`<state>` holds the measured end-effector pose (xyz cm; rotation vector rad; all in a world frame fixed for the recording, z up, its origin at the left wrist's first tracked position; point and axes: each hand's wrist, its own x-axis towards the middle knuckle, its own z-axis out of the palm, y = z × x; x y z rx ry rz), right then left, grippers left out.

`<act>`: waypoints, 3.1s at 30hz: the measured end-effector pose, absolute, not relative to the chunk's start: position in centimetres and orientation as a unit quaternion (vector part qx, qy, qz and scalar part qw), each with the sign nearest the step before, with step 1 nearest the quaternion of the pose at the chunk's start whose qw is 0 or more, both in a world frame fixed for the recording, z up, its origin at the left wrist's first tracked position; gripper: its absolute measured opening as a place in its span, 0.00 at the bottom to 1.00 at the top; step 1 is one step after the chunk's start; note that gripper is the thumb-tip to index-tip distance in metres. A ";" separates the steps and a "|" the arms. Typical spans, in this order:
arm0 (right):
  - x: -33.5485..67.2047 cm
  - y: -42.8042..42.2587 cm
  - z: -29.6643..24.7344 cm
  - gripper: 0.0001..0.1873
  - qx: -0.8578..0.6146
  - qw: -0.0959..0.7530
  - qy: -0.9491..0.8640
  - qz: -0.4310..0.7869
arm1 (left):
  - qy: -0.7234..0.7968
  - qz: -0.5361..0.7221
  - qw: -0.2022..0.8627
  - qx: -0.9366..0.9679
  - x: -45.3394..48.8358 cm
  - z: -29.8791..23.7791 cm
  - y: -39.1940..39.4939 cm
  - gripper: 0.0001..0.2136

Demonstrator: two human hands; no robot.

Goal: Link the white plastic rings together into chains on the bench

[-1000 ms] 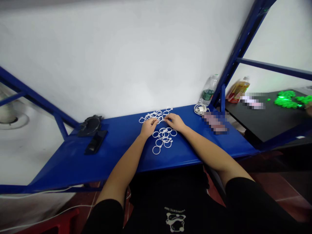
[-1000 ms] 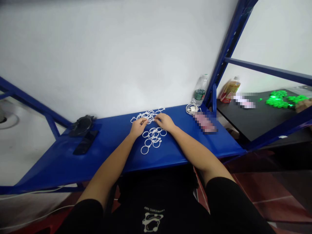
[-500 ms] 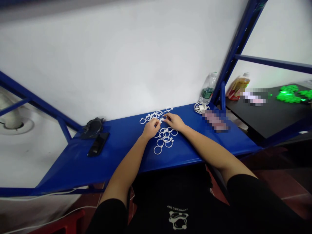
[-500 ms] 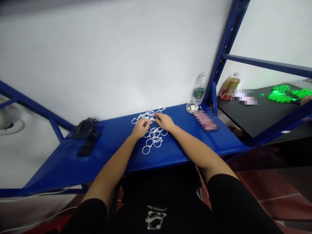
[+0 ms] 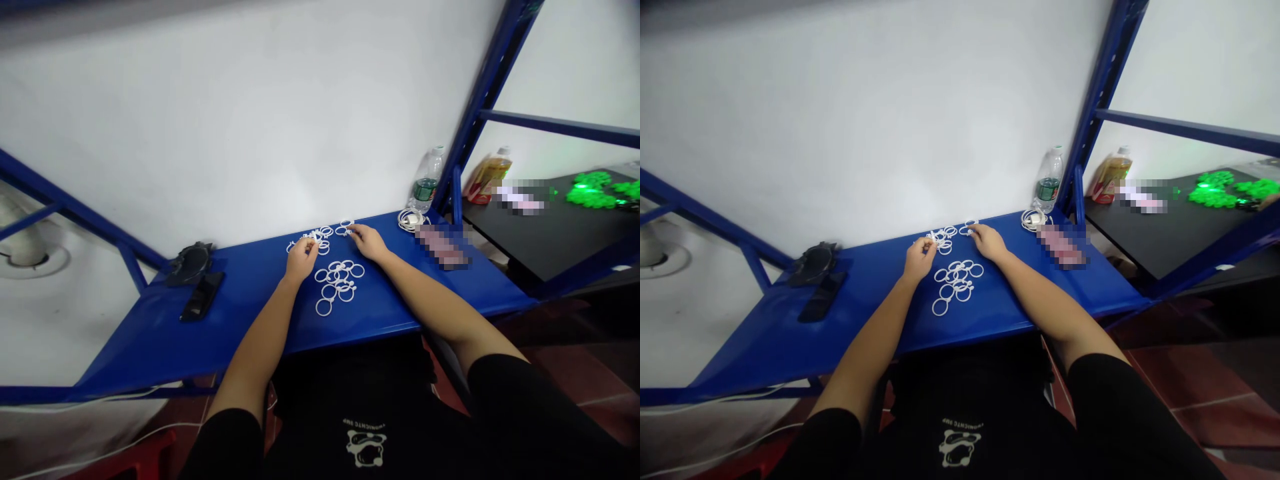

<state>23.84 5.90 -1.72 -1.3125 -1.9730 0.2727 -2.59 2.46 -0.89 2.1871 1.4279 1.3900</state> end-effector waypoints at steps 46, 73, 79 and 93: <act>23.6 3.8 0.4 0.07 -0.415 0.331 -0.843 0.088 | 0.687 0.340 -0.001 0.642 -7.7 -2.3 5.2 0.12; 21.2 1.7 0.7 0.14 -0.322 0.428 -0.835 0.123 | 0.337 0.394 0.026 0.855 -0.9 0.0 0.8 0.08; 21.2 1.7 0.6 0.12 -0.326 0.434 -0.828 0.143 | 0.317 0.416 0.026 0.852 -0.8 -0.4 0.9 0.08; 21.7 2.4 0.6 0.10 -0.390 0.444 -0.798 0.117 | 0.399 0.425 0.004 0.812 -1.9 -0.5 2.1 0.07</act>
